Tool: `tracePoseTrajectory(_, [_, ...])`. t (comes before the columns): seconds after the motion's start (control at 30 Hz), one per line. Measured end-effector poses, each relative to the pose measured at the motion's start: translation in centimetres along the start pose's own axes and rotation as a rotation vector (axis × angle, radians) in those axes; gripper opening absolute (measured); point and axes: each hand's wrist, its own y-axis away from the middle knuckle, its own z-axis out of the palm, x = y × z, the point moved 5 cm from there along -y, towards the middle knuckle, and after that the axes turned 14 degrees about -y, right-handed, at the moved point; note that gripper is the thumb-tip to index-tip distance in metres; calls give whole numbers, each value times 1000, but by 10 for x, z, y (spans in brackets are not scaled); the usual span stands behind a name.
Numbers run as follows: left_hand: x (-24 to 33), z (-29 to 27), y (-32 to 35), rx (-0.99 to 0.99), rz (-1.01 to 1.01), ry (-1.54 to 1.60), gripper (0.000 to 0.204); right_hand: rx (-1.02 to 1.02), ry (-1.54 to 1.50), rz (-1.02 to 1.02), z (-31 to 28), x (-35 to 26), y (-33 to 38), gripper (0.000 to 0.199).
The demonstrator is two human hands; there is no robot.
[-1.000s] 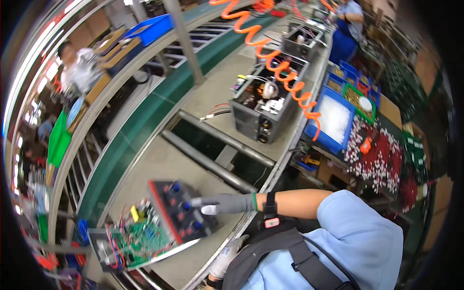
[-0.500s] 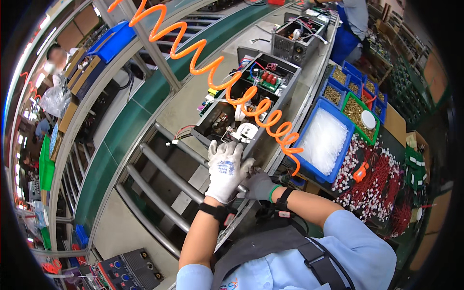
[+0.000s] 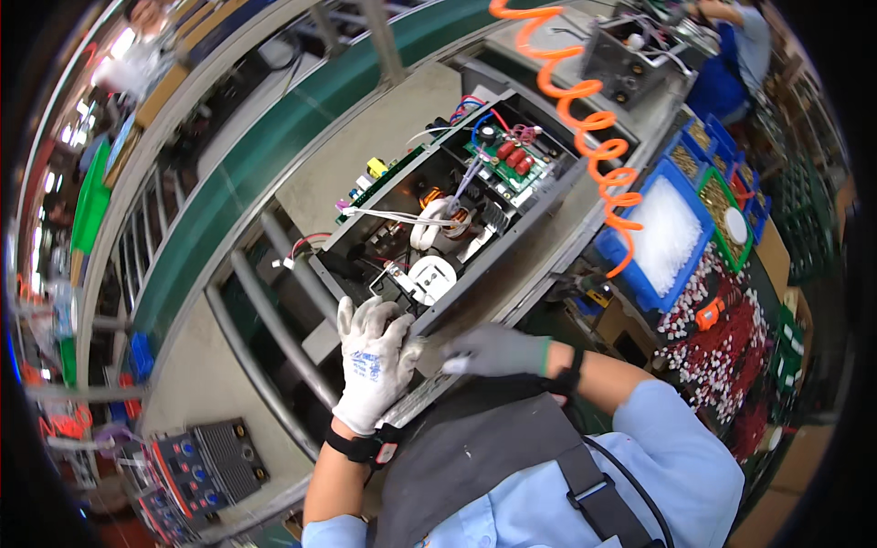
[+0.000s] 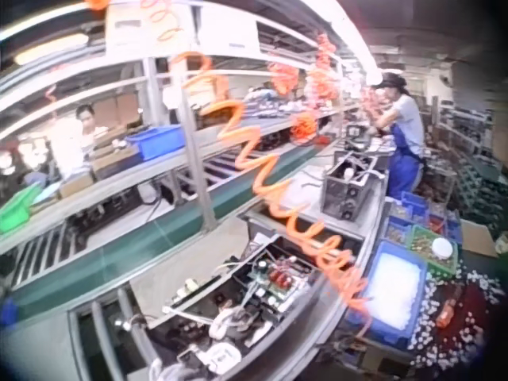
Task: Assembling and wiring internal components of electronic power supply units on an assembly line.
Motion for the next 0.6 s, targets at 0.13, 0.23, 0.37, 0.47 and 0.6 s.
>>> tracePoseTrajectory(0.13, [-36, -3, 65, 45, -96, -29, 20, 664, 286, -612, -64, -89, 24, 15])
tracePoseTrajectory(0.23, [-56, -9, 100, 13, -114, -89, 21, 600, 664, -716, -57, -137, -29, 38])
tracePoseTrajectory(0.37, [-62, -19, 117, -24, -149, -123, 21, 326, 627, -666, -19, -140, -108, 29])
tracePoseTrajectory(0.47, [-64, -25, 126, -27, -226, -78, 23, 38, 511, -487, -11, -131, -108, 25])
tracePoseTrajectory(0.6, [-78, -47, 118, 25, -382, 126, 23, -69, 849, -566, -32, -120, -52, 22])
